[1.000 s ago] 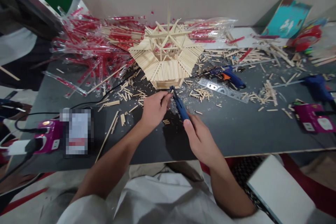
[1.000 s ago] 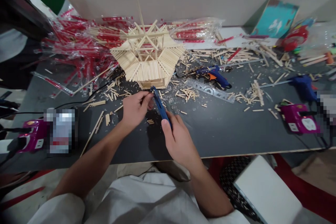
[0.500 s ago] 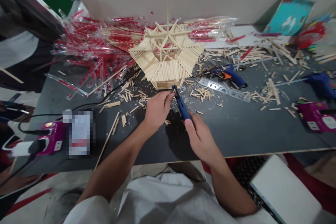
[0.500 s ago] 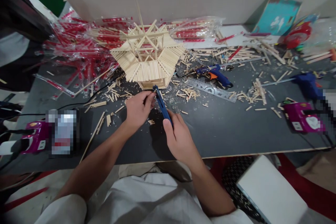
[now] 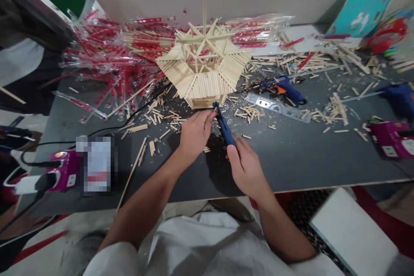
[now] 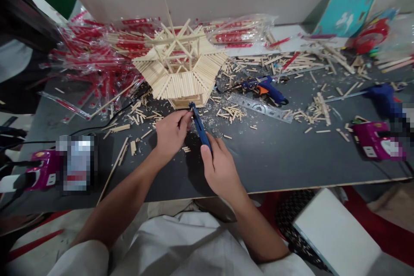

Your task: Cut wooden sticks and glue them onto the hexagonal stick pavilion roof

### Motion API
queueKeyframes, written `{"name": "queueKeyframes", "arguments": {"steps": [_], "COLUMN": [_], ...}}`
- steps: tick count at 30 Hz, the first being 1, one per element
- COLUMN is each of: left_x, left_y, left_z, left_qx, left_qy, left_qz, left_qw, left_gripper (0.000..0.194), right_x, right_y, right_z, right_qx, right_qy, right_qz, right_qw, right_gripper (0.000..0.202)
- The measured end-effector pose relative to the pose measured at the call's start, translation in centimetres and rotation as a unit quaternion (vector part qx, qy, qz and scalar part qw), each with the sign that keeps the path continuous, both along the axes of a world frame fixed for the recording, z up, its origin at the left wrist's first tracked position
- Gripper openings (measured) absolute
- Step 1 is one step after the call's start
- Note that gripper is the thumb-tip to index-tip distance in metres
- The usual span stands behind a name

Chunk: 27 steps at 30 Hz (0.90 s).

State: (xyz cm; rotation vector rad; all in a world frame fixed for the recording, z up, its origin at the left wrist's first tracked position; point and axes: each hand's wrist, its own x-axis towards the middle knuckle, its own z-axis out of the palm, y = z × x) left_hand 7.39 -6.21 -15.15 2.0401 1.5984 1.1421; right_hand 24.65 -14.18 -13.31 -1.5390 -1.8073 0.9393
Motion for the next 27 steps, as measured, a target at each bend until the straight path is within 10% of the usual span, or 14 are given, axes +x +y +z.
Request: {"name": "queueKeyframes", "arguments": {"steps": [27], "left_x": [-0.16], "left_y": [0.81], "left_z": [0.36], "left_qx": [-0.038], "left_qy": [-0.006], "left_qz": [-0.031], "left_qw": [0.999], "left_gripper": [0.028], "right_x": [-0.54], "right_y": [0.35], "right_z": [-0.11], "right_qx": [0.001], "right_qy": [-0.055], "right_qz": [-0.012], "right_qw": [0.998], "right_gripper": [0.056]}}
